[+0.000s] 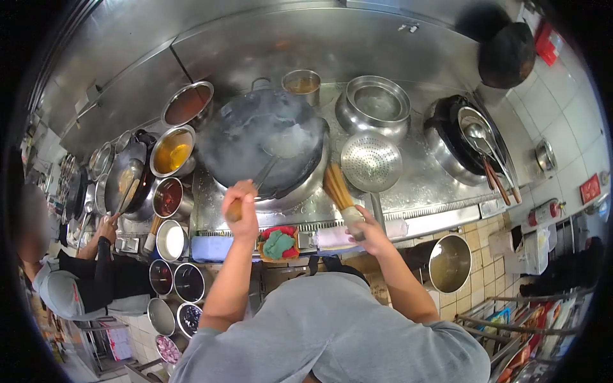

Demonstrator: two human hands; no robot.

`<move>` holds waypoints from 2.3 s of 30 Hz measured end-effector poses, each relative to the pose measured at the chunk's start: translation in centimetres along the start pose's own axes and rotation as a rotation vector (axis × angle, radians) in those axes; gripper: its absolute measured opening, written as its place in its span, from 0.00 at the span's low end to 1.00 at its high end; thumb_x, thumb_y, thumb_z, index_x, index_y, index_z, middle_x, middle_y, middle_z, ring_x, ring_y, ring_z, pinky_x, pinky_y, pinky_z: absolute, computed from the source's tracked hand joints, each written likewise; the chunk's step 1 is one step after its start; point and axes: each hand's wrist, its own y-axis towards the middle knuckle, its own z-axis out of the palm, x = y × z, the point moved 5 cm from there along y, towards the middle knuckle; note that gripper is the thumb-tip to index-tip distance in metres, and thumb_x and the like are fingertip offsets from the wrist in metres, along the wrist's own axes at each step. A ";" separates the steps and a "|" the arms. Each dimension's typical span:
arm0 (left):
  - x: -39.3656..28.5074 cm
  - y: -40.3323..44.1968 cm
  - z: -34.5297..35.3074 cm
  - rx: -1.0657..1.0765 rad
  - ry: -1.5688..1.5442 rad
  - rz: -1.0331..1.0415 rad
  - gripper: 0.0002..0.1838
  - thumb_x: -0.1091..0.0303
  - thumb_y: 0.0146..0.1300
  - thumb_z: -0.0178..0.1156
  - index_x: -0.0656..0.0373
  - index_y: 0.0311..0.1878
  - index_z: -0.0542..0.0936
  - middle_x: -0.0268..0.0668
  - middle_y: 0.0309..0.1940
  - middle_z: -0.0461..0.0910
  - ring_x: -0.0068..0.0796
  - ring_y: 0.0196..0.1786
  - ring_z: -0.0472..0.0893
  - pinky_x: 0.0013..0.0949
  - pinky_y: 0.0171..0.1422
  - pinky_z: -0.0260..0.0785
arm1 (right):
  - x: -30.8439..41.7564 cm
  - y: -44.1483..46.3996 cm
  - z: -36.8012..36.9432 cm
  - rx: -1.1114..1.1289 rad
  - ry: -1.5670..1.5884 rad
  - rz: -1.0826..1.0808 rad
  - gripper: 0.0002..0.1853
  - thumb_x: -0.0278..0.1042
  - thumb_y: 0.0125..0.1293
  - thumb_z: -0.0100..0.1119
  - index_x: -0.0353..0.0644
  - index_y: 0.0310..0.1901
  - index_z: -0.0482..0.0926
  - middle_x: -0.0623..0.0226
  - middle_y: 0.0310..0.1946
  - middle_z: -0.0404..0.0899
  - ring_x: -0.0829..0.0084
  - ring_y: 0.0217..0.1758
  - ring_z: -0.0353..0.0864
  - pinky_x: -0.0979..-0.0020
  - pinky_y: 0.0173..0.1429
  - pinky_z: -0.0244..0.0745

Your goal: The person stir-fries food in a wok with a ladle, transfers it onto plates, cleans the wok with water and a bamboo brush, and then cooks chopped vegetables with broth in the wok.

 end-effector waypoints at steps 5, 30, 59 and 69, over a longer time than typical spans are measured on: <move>2.3 -6.7 -3.8 0.041 0.040 -0.065 0.06 0.76 0.57 0.55 0.59 0.28 0.68 0.36 0.30 0.73 0.33 0.41 0.73 0.45 0.62 0.58 | 10.2 -0.5 2.1 -0.127 -0.843 -0.571 0.32 0.31 0.55 0.58 0.55 0.63 0.63 0.58 0.48 0.76 0.63 0.43 0.79 0.66 0.44 0.74; 0.5 2.4 -4.2 0.565 0.267 -0.083 0.10 0.73 0.53 0.62 0.59 0.27 0.68 0.40 0.39 0.79 0.43 0.60 0.70 0.44 0.67 0.57 | 16.5 21.0 18.0 0.220 -1.722 -0.828 0.18 0.47 0.53 0.58 0.47 0.42 0.79 0.54 0.39 0.79 0.52 0.45 0.77 0.57 0.48 0.71; 3.0 16.0 -9.3 -0.478 -0.087 -0.292 0.12 0.70 0.65 0.49 0.54 0.25 0.62 0.29 0.16 0.62 0.24 0.20 0.67 0.34 0.33 0.69 | 22.0 20.3 21.0 0.140 -2.254 -1.085 0.09 0.29 0.52 0.55 0.47 0.35 0.81 0.59 0.34 0.78 0.58 0.36 0.81 0.61 0.38 0.76; 2.4 18.4 -7.4 -0.432 0.048 -0.252 0.09 0.71 0.65 0.50 0.56 0.27 0.64 0.30 0.16 0.63 0.24 0.20 0.67 0.33 0.29 0.68 | 21.1 18.3 20.4 0.267 -2.063 -1.118 0.07 0.29 0.55 0.54 0.46 0.34 0.81 0.57 0.34 0.78 0.57 0.37 0.81 0.59 0.41 0.75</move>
